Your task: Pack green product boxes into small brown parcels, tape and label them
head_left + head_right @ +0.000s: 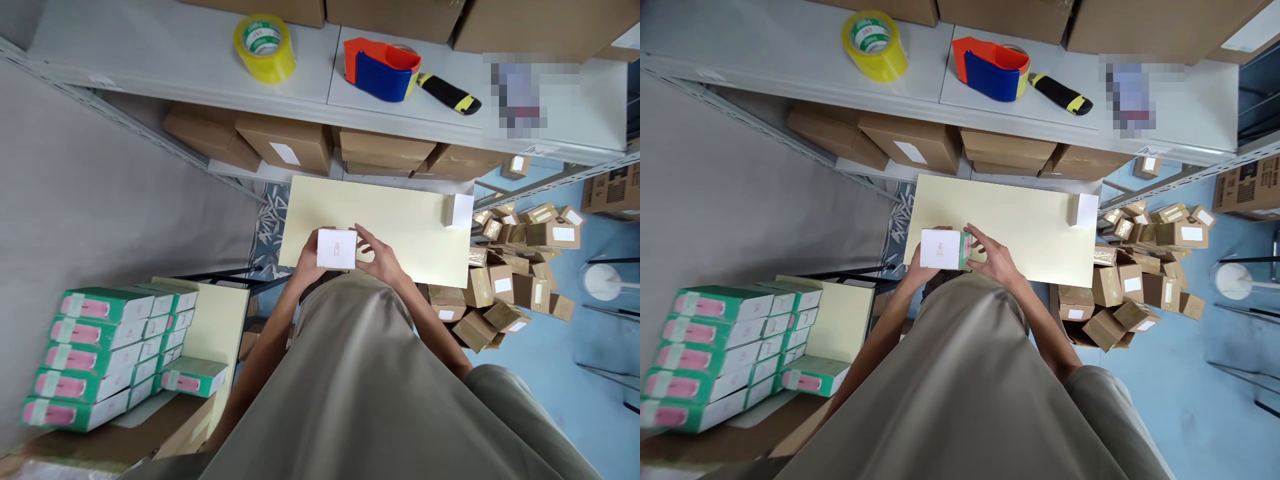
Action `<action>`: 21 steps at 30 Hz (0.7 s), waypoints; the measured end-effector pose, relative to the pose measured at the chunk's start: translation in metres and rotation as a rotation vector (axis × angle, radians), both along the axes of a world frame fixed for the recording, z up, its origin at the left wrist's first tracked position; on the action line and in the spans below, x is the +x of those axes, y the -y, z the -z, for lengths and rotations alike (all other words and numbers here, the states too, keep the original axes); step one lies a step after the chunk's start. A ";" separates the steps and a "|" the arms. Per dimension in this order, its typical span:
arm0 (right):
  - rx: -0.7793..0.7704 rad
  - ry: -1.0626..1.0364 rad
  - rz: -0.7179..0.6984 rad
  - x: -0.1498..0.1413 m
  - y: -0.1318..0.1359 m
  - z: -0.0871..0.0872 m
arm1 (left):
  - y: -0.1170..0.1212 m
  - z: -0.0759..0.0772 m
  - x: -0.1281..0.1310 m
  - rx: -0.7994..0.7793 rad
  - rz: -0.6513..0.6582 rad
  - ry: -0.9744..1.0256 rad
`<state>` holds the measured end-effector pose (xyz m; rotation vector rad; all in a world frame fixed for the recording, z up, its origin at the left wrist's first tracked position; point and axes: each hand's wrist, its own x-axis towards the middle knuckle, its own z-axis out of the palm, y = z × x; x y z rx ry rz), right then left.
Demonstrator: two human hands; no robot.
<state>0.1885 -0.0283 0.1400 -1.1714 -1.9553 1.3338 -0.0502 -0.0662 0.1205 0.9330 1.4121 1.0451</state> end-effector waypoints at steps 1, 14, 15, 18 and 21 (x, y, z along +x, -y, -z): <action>0.023 -0.001 -0.009 0.001 -0.001 -0.002 | 0.002 0.001 -0.002 -0.019 0.009 0.010; -0.113 -0.235 0.199 -0.003 -0.054 -0.006 | 0.022 -0.031 -0.032 -0.107 0.352 0.156; -0.189 -0.263 0.238 -0.004 -0.062 0.005 | 0.022 -0.035 -0.032 -0.093 0.367 0.142; -0.447 -0.275 0.308 -0.012 -0.076 0.035 | 0.017 -0.048 -0.026 -0.043 0.350 0.053; -0.627 -0.237 0.269 -0.022 -0.072 0.058 | 0.004 -0.060 -0.017 0.003 0.320 -0.083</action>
